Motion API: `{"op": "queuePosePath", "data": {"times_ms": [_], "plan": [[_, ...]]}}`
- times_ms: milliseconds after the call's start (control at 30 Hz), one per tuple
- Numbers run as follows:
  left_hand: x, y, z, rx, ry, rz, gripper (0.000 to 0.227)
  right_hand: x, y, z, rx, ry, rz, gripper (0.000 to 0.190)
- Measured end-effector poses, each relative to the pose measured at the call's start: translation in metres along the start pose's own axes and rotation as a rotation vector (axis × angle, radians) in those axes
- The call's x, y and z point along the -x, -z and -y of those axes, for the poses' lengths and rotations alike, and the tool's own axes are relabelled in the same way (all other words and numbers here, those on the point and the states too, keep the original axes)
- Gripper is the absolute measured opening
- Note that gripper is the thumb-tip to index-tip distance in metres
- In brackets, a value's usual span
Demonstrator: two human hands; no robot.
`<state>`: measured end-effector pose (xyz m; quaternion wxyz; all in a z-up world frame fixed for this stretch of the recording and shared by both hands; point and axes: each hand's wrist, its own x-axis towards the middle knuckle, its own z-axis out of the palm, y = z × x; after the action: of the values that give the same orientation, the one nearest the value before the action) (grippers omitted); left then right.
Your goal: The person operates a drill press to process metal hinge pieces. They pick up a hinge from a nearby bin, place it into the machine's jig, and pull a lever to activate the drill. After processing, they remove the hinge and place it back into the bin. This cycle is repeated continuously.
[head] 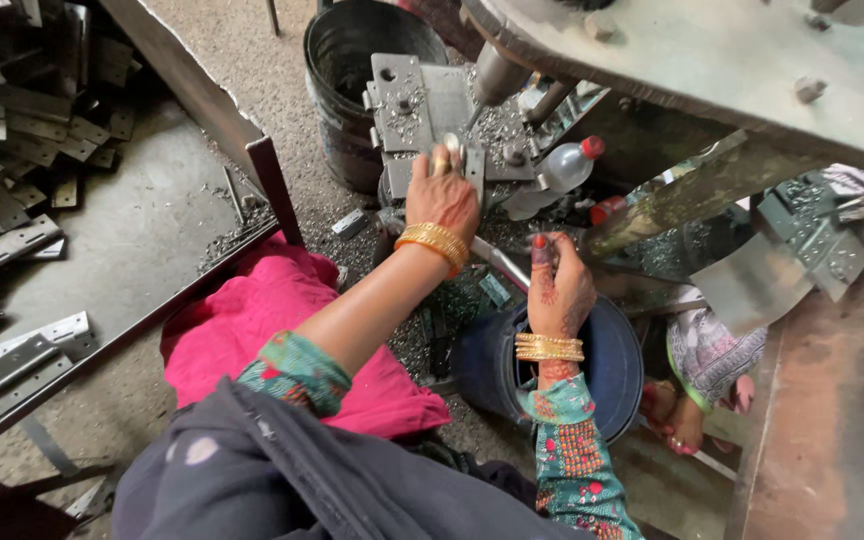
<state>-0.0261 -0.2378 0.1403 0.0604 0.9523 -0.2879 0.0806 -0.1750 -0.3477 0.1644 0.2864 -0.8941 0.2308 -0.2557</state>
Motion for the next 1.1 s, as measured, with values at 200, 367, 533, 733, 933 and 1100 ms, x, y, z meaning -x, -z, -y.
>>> {"op": "queuePosePath", "data": {"times_ms": [200,367,533,733,933,1100], "plan": [[0.014,0.021,0.002,-0.116,-0.075,0.19,0.03,-0.006,-0.002,0.01,0.25,0.015,0.188,0.058],[-0.016,0.005,-0.004,-0.099,-0.024,0.151,0.036,-0.013,-0.006,-0.011,0.45,-0.018,0.326,0.061],[-0.03,-0.036,0.002,-0.042,0.079,-0.058,0.045,0.023,-0.038,-0.06,0.507,-0.21,0.471,0.067],[-0.01,-0.05,-0.002,0.081,0.061,-0.018,0.046,0.059,-0.063,-0.105,0.458,-0.252,0.491,0.074],[-0.007,-0.031,0.008,-0.035,0.02,-0.019,0.045,0.03,-0.065,-0.129,0.379,-0.319,0.602,0.075],[-0.009,-0.023,0.0,0.0,0.03,-0.057,0.04,0.054,-0.092,-0.14,0.496,-0.311,0.391,0.075]]}}
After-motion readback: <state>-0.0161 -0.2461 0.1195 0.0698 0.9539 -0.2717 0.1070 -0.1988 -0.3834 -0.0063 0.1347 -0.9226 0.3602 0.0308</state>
